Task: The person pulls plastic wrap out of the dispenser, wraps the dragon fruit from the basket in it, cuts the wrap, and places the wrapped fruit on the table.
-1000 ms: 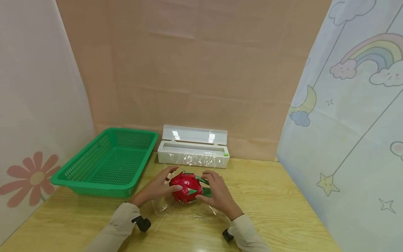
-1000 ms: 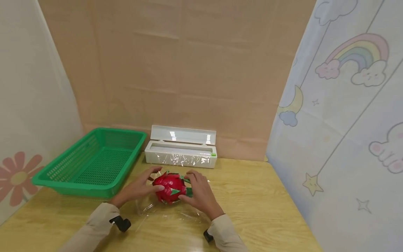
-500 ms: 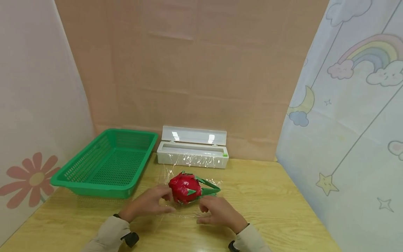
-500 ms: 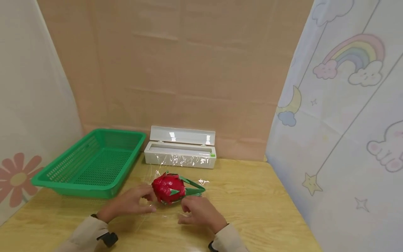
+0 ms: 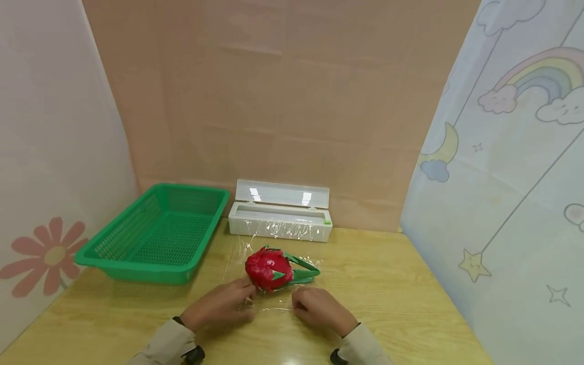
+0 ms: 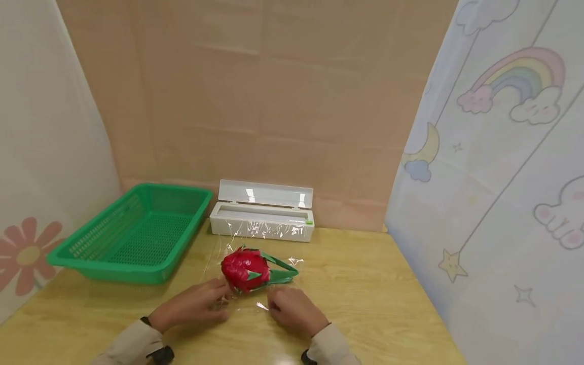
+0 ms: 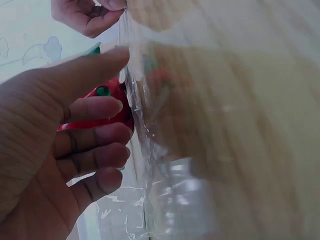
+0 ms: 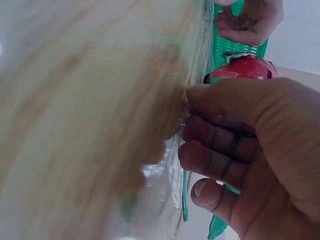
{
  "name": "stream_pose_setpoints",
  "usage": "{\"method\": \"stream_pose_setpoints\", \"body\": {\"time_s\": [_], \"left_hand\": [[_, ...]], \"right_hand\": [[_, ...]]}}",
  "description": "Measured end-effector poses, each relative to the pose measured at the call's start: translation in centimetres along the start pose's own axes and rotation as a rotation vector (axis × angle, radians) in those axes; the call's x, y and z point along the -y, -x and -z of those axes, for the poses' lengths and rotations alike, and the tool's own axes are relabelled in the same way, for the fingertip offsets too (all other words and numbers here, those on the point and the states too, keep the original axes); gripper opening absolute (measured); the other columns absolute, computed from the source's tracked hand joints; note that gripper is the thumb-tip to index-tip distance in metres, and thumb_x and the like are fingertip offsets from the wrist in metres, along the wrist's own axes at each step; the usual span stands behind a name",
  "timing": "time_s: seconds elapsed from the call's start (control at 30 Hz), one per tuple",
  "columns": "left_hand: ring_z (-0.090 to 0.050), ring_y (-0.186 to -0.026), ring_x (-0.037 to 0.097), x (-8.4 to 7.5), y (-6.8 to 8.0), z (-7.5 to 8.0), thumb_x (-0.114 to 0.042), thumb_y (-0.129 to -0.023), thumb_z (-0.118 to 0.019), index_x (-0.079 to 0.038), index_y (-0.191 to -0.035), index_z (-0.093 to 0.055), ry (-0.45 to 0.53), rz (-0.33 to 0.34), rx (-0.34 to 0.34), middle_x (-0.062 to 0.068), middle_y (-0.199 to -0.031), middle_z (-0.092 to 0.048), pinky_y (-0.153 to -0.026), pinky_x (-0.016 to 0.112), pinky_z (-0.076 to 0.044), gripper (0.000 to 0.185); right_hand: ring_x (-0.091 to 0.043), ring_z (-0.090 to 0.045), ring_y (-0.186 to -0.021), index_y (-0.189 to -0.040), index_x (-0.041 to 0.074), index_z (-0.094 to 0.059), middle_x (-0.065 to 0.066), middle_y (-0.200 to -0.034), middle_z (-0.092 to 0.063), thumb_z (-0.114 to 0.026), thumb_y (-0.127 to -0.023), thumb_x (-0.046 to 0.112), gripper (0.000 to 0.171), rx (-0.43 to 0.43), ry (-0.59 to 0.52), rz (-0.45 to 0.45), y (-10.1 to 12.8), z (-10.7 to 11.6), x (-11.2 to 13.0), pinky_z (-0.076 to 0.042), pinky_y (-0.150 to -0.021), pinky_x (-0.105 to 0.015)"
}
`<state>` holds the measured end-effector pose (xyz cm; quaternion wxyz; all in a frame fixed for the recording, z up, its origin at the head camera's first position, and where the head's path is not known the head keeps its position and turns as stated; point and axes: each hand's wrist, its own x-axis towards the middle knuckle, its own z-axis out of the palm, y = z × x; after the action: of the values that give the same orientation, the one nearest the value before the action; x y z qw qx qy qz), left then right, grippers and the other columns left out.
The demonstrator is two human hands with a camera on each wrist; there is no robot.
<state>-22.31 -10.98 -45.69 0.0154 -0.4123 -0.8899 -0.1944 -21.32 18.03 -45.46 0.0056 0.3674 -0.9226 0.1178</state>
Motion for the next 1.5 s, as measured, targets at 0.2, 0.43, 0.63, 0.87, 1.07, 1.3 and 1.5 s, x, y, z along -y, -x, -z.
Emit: {"method": "stream_pose_setpoints", "body": {"time_s": [0.2,0.43,0.63,0.87,1.07,1.3,1.5], "left_hand": [[-0.054,-0.087,0.007,-0.3,0.0,-0.5,-0.026,-0.088,-0.074,-0.016,-0.096,-0.066,-0.126,-0.032,-0.001,-0.005,-0.1,-0.057,-0.073,0.027,-0.051,0.016],[-0.057,-0.083,0.009,-0.5,-0.2,-0.6,-0.014,-0.089,-0.074,-0.013,-0.094,-0.071,-0.291,-0.106,-0.081,-0.004,-0.091,-0.06,-0.068,0.025,-0.051,0.006],[-0.063,-0.085,0.014,-0.9,0.0,-0.2,-0.008,-0.089,-0.071,-0.012,-0.093,-0.07,-0.327,-0.109,-0.133,-0.001,-0.093,-0.065,-0.069,0.029,-0.054,0.006],[-0.065,-0.09,0.02,-1.1,0.3,-0.1,-0.007,-0.089,-0.069,-0.009,-0.101,-0.068,-0.343,-0.044,-0.121,0.002,-0.095,-0.068,-0.078,0.037,-0.056,0.012],[-0.062,-0.092,0.02,-0.9,0.3,-0.1,-0.003,-0.087,-0.07,-0.008,-0.099,-0.068,-0.331,-0.009,-0.176,0.003,-0.095,-0.066,-0.082,0.037,-0.055,0.013],[-0.056,-0.086,0.019,-0.8,0.5,0.1,0.0,-0.084,-0.069,-0.002,-0.097,-0.068,-0.366,0.031,-0.223,0.002,-0.09,-0.06,-0.078,0.033,-0.052,0.014],[-0.052,-0.08,0.018,-0.3,0.1,0.4,-0.004,-0.075,-0.081,-0.005,-0.091,-0.067,-0.45,-0.065,-0.357,0.002,-0.086,-0.057,-0.073,0.031,-0.05,0.021]], "right_hand": [[0.001,-0.041,-0.06,-0.074,0.022,-0.053,0.017,-0.066,-0.045,-0.066,-0.085,0.007,0.023,-0.013,-0.063,-0.045,0.2,-0.4,0.1,-0.037,-0.054,-0.018],[0.001,-0.038,-0.061,-0.078,0.02,-0.053,0.016,-0.068,-0.043,-0.065,-0.089,0.008,0.02,-0.106,-0.176,-0.076,0.4,-0.1,-0.2,-0.034,-0.054,-0.018],[0.002,-0.045,-0.065,-0.094,0.012,-0.059,0.012,-0.075,-0.054,-0.063,-0.088,0.0,0.014,-0.144,-0.212,-0.011,0.3,0.4,-0.3,-0.042,-0.06,-0.017],[-0.001,-0.047,-0.071,-0.101,0.008,-0.066,0.008,-0.083,-0.056,-0.064,-0.085,-0.003,0.02,-0.105,-0.131,-0.062,0.5,1.2,0.7,-0.044,-0.062,-0.019],[-0.003,-0.048,-0.074,-0.096,0.009,-0.064,0.005,-0.086,-0.055,-0.068,-0.082,-0.005,0.02,-0.148,-0.057,-0.065,0.6,1.5,0.9,-0.044,-0.061,-0.02],[-0.005,-0.056,-0.075,-0.086,0.014,-0.069,0.006,-0.085,-0.059,-0.078,-0.086,0.008,0.011,-0.332,0.072,-0.045,0.7,1.6,0.7,-0.046,-0.06,-0.018],[-0.007,-0.056,-0.079,-0.085,0.015,-0.068,0.007,-0.085,-0.056,-0.082,-0.081,0.008,0.017,-0.448,0.084,-0.015,0.8,1.3,-0.1,-0.048,-0.061,-0.019]]}}
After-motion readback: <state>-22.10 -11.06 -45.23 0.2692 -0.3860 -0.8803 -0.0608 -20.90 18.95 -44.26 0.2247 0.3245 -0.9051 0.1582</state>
